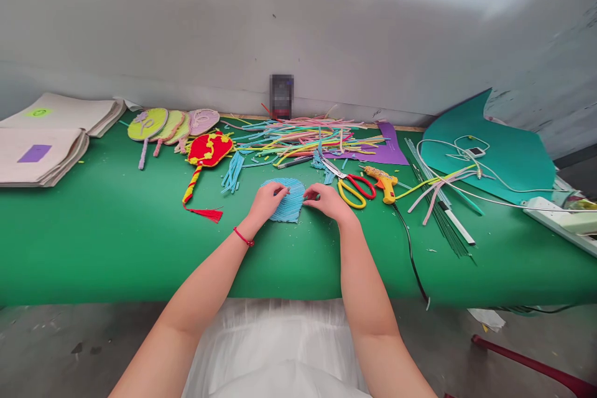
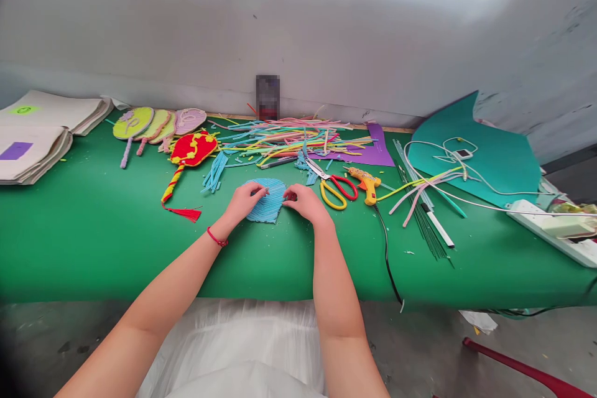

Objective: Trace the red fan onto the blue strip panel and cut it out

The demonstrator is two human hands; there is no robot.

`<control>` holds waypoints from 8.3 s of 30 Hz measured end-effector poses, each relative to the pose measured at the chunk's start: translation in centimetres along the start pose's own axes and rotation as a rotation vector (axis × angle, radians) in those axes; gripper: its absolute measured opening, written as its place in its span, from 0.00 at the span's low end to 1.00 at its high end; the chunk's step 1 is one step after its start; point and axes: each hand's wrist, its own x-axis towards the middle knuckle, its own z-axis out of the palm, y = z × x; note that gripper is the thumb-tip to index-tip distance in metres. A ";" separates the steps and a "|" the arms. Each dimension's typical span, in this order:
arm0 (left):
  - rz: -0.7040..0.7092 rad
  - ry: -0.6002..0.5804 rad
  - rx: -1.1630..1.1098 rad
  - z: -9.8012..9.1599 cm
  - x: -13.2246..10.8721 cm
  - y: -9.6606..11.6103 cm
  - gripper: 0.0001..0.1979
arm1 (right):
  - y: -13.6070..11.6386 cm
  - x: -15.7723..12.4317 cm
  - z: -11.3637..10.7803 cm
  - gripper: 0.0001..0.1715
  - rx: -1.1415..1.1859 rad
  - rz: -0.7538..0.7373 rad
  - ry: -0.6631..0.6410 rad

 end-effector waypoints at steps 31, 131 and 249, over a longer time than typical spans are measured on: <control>0.001 0.004 0.017 0.2 0.0 -0.2 0.12 | -0.4 0.2 0.2 0.03 -0.056 0.043 -0.016; 0.233 -0.205 0.306 -0.7 -0.5 0.1 0.05 | -2.2 0.5 0.8 0.19 0.217 0.267 0.451; 0.088 -0.091 1.042 -14.7 24.0 -4.7 0.14 | 3.7 19.2 -2.2 0.20 -0.669 -0.209 0.155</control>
